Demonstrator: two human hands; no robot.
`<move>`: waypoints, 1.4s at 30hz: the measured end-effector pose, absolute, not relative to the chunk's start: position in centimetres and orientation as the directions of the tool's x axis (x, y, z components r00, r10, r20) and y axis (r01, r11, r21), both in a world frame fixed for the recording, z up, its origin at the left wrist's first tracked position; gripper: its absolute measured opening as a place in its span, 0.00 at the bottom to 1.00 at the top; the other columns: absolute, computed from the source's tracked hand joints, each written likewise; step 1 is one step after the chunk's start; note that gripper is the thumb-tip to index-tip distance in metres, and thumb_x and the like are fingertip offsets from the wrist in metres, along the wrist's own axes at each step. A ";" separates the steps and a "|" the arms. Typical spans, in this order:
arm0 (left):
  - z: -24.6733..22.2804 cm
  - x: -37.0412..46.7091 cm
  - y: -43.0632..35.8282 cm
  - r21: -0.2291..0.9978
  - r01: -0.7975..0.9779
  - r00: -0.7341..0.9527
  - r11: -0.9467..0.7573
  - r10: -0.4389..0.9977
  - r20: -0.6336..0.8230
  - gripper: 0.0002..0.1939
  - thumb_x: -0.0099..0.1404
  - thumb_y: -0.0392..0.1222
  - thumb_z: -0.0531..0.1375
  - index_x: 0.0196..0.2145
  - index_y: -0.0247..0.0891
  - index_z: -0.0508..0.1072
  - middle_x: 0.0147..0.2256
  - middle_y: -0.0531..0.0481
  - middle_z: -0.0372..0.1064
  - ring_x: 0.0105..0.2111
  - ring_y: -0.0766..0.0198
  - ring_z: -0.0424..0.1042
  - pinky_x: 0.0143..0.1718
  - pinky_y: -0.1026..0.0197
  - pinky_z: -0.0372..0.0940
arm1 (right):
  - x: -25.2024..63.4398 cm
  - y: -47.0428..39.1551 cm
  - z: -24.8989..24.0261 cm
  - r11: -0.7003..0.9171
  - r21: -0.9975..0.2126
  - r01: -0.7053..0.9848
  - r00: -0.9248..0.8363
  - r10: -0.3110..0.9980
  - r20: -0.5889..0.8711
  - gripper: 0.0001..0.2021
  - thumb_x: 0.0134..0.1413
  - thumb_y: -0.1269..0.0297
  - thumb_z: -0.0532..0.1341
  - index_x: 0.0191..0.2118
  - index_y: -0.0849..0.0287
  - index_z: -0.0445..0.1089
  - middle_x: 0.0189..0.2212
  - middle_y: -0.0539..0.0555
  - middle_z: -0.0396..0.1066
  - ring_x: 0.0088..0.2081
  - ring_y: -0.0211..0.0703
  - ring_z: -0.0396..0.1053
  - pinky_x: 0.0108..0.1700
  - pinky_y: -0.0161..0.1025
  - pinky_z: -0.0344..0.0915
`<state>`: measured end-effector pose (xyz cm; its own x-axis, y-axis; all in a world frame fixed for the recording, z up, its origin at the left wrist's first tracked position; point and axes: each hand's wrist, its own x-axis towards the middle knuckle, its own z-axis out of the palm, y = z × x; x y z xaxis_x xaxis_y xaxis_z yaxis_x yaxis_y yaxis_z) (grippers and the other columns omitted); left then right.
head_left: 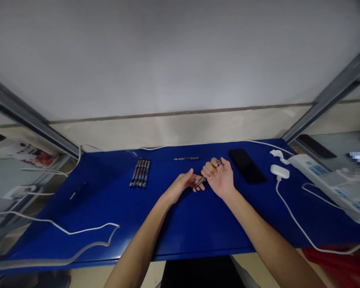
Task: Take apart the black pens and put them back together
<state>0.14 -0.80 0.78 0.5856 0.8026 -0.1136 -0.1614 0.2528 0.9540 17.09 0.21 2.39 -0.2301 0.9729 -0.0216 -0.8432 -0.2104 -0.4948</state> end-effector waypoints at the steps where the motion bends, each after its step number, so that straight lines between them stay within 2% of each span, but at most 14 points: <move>1: 0.7 0.1 -0.8 0.954 -0.166 0.585 0.251 0.804 -0.110 0.36 0.68 0.65 0.46 0.39 0.29 0.77 0.33 0.38 0.75 0.32 0.59 0.71 0.34 0.58 0.61 | 17.1 0.2 2.3 -0.212 -0.491 -0.845 -0.232 0.972 -0.020 0.17 0.62 0.58 0.47 0.22 0.56 0.51 0.18 0.44 0.40 0.20 0.37 0.39 0.25 0.36 0.51; 5: 0.6 0.1 -0.7 0.956 -0.169 0.596 0.239 0.798 -0.094 0.36 0.69 0.64 0.43 0.39 0.28 0.77 0.34 0.37 0.75 0.32 0.59 0.71 0.35 0.58 0.61 | 17.2 0.3 2.2 -0.208 -0.494 -0.844 -0.232 0.973 -0.013 0.17 0.62 0.59 0.47 0.22 0.56 0.50 0.18 0.44 0.40 0.20 0.37 0.38 0.25 0.36 0.51; 13: 0.8 0.0 -0.7 0.968 -0.134 0.621 0.214 0.779 -0.087 0.38 0.69 0.65 0.41 0.39 0.30 0.78 0.35 0.37 0.75 0.32 0.59 0.70 0.35 0.57 0.61 | 17.3 0.5 2.2 -0.185 -0.552 -0.813 -0.199 0.979 -0.036 0.21 0.65 0.51 0.45 0.22 0.56 0.54 0.18 0.44 0.40 0.20 0.37 0.39 0.24 0.37 0.52; 15: 0.8 0.0 -0.8 0.975 -0.112 0.615 0.194 0.784 -0.085 0.35 0.69 0.65 0.45 0.38 0.31 0.78 0.35 0.38 0.75 0.32 0.61 0.70 0.35 0.59 0.61 | 17.3 0.4 2.2 -0.171 -0.592 -0.787 -0.184 0.982 -0.039 0.22 0.65 0.49 0.45 0.22 0.55 0.54 0.18 0.44 0.40 0.19 0.37 0.40 0.24 0.37 0.52; 18: 0.5 0.1 -0.9 0.988 -0.053 0.600 0.144 0.795 -0.084 0.24 0.64 0.58 0.59 0.38 0.31 0.79 0.34 0.41 0.76 0.30 0.64 0.69 0.35 0.62 0.60 | 17.2 0.4 2.2 -0.152 -0.655 -0.740 -0.164 0.986 -0.044 0.22 0.64 0.48 0.46 0.22 0.55 0.54 0.18 0.44 0.40 0.19 0.37 0.41 0.24 0.38 0.54; 20: 0.3 0.1 -0.9 0.989 -0.039 0.578 0.145 0.810 -0.096 0.21 0.60 0.53 0.65 0.41 0.32 0.78 0.33 0.43 0.76 0.29 0.66 0.68 0.35 0.63 0.60 | 17.1 0.5 2.2 -0.147 -0.681 -0.717 -0.158 0.986 -0.046 0.22 0.64 0.47 0.47 0.23 0.55 0.56 0.18 0.44 0.42 0.18 0.37 0.43 0.24 0.38 0.55; 22: 0.2 0.2 -0.9 0.985 -0.051 0.534 0.165 0.838 -0.113 0.21 0.58 0.51 0.67 0.42 0.32 0.78 0.32 0.44 0.76 0.28 0.67 0.68 0.33 0.63 0.61 | 17.0 0.6 2.1 -0.130 -0.697 -0.705 -0.142 0.989 -0.041 0.21 0.64 0.48 0.49 0.24 0.55 0.59 0.18 0.45 0.47 0.20 0.37 0.50 0.27 0.39 0.59; 24: 0.2 0.0 -0.8 0.984 -0.070 0.462 0.163 0.880 -0.113 0.20 0.58 0.51 0.67 0.42 0.32 0.78 0.30 0.45 0.75 0.27 0.67 0.68 0.32 0.64 0.61 | 16.8 0.7 1.9 -0.062 -0.734 -0.676 -0.070 0.997 -0.019 0.20 0.63 0.49 0.52 0.26 0.56 0.63 0.22 0.48 0.58 0.25 0.39 0.61 0.33 0.40 0.64; 26: 0.3 -0.2 -0.5 0.983 -0.113 0.361 0.146 0.928 -0.096 0.20 0.58 0.50 0.67 0.42 0.32 0.79 0.29 0.46 0.75 0.27 0.67 0.69 0.32 0.64 0.61 | 16.6 0.9 1.4 0.039 -0.807 -0.590 0.032 0.999 0.025 0.18 0.62 0.49 0.54 0.29 0.57 0.68 0.28 0.53 0.67 0.33 0.43 0.67 0.38 0.42 0.66; 28: 0.4 -0.7 -0.2 0.976 -0.185 0.233 0.116 0.970 -0.071 0.19 0.57 0.49 0.68 0.41 0.32 0.79 0.28 0.47 0.75 0.27 0.68 0.69 0.32 0.64 0.62 | 16.5 1.0 1.0 0.101 -0.884 -0.456 0.100 0.993 0.062 0.18 0.62 0.49 0.55 0.31 0.58 0.71 0.32 0.56 0.70 0.36 0.45 0.69 0.37 0.42 0.66; 31: 0.5 -1.5 0.4 0.926 -0.371 0.034 0.066 0.998 -0.057 0.17 0.55 0.47 0.70 0.39 0.34 0.79 0.27 0.49 0.73 0.26 0.70 0.68 0.31 0.65 0.62 | 16.3 0.8 0.4 0.088 -0.966 -0.243 0.083 0.994 0.070 0.18 0.61 0.49 0.57 0.31 0.58 0.72 0.29 0.55 0.71 0.30 0.42 0.68 0.30 0.39 0.63; 33: 0.5 -1.9 0.8 0.868 -0.496 -0.055 0.025 0.997 -0.060 0.15 0.55 0.47 0.69 0.38 0.35 0.79 0.26 0.52 0.71 0.27 0.71 0.67 0.32 0.66 0.62 | 16.1 0.5 0.2 0.075 -0.993 -0.096 -0.011 0.997 0.076 0.18 0.61 0.49 0.58 0.29 0.58 0.71 0.25 0.53 0.70 0.27 0.40 0.66 0.29 0.37 0.61; 36: 0.3 -2.1 0.9 0.836 -0.549 -0.079 -0.003 0.996 -0.048 0.16 0.57 0.47 0.68 0.41 0.37 0.78 0.26 0.54 0.69 0.27 0.72 0.67 0.32 0.67 0.62 | 15.8 -0.1 0.3 0.103 -0.991 0.089 -0.207 0.975 0.083 0.20 0.63 0.50 0.56 0.27 0.58 0.72 0.23 0.51 0.69 0.26 0.39 0.66 0.30 0.37 0.60; 42: 0.3 -1.4 0.6 0.910 -0.414 0.002 0.027 1.000 -0.029 0.19 0.59 0.50 0.66 0.45 0.39 0.77 0.39 0.47 0.73 0.31 0.69 0.68 0.32 0.66 0.62 | 15.7 -0.5 0.9 0.186 -0.929 0.321 -0.380 0.923 0.053 0.20 0.64 0.51 0.55 0.29 0.58 0.75 0.23 0.50 0.71 0.24 0.38 0.64 0.28 0.36 0.56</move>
<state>-1.45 0.56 0.28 0.0020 0.9996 -0.0291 -0.4141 0.0273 0.9098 15.67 -0.53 0.89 -0.3802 0.9234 0.0532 0.3209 0.1857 -0.9287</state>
